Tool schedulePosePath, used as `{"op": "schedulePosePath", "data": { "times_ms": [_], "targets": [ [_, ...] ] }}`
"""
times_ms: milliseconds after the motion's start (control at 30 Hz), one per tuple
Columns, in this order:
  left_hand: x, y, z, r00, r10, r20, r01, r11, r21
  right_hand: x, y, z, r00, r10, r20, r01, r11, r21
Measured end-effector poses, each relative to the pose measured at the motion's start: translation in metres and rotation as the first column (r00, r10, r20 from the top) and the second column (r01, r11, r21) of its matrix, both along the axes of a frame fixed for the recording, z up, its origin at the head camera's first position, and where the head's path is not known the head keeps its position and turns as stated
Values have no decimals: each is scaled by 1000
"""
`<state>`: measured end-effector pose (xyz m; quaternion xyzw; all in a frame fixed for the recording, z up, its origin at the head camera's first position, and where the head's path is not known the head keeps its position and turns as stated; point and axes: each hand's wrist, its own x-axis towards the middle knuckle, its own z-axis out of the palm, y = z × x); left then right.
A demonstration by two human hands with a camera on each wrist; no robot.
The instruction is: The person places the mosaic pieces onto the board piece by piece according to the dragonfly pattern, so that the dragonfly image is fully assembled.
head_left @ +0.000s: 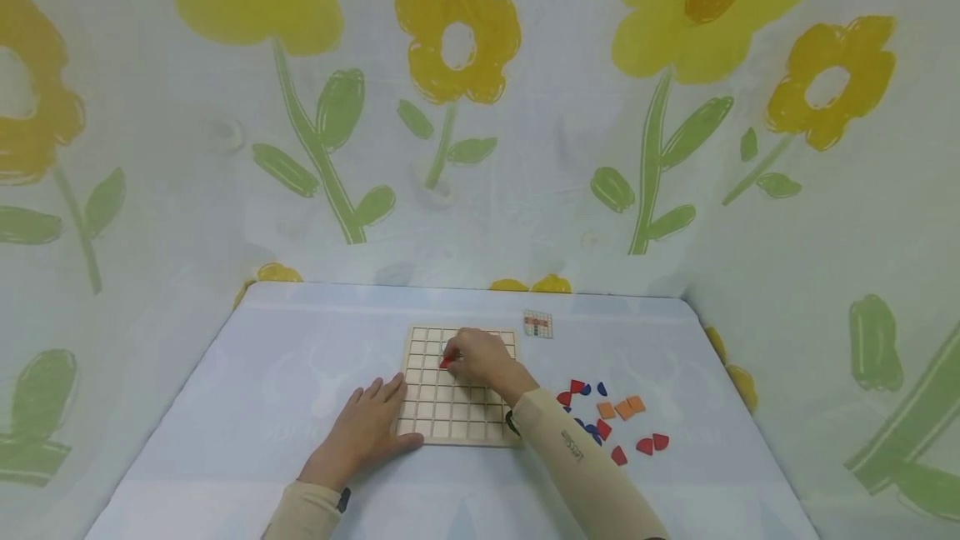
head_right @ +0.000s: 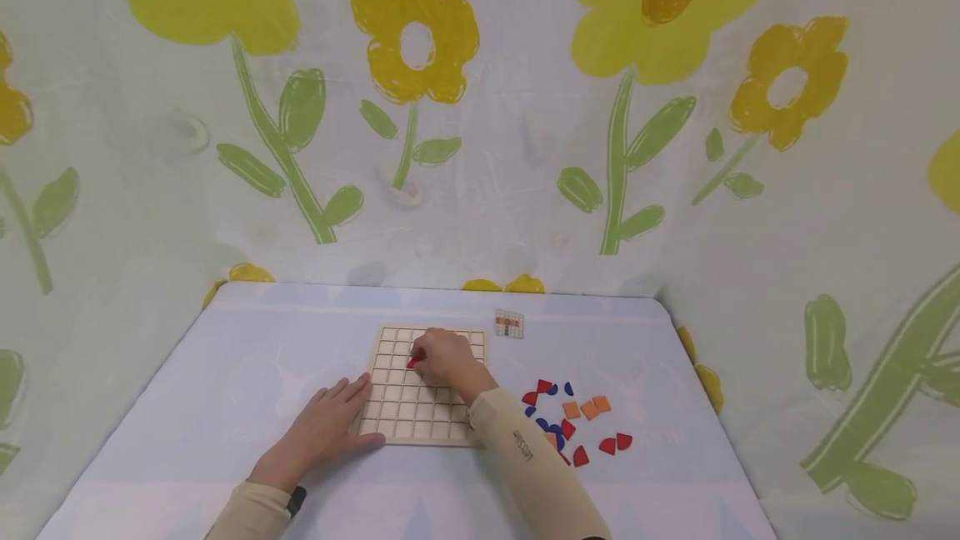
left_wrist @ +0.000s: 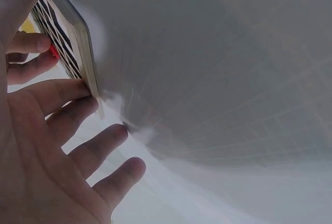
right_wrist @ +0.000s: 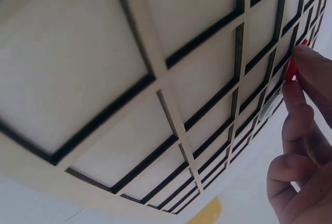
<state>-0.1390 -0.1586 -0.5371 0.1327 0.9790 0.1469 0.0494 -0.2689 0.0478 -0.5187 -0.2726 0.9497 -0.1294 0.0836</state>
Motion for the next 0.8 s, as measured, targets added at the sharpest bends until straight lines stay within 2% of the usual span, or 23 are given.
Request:
{"op": "schedulePosePath", "data": {
  "times_ms": [367,800],
  "targets": [
    [1,1,3,1000,-5,-14,5,1000,-17,2,-1,-2,1000,-18,-6,18,1000,-3],
    [1,2,4,1000,-6,9,6,1000,-21,2,-2,-3,999,-48,2,48,999,12]
  ]
}}
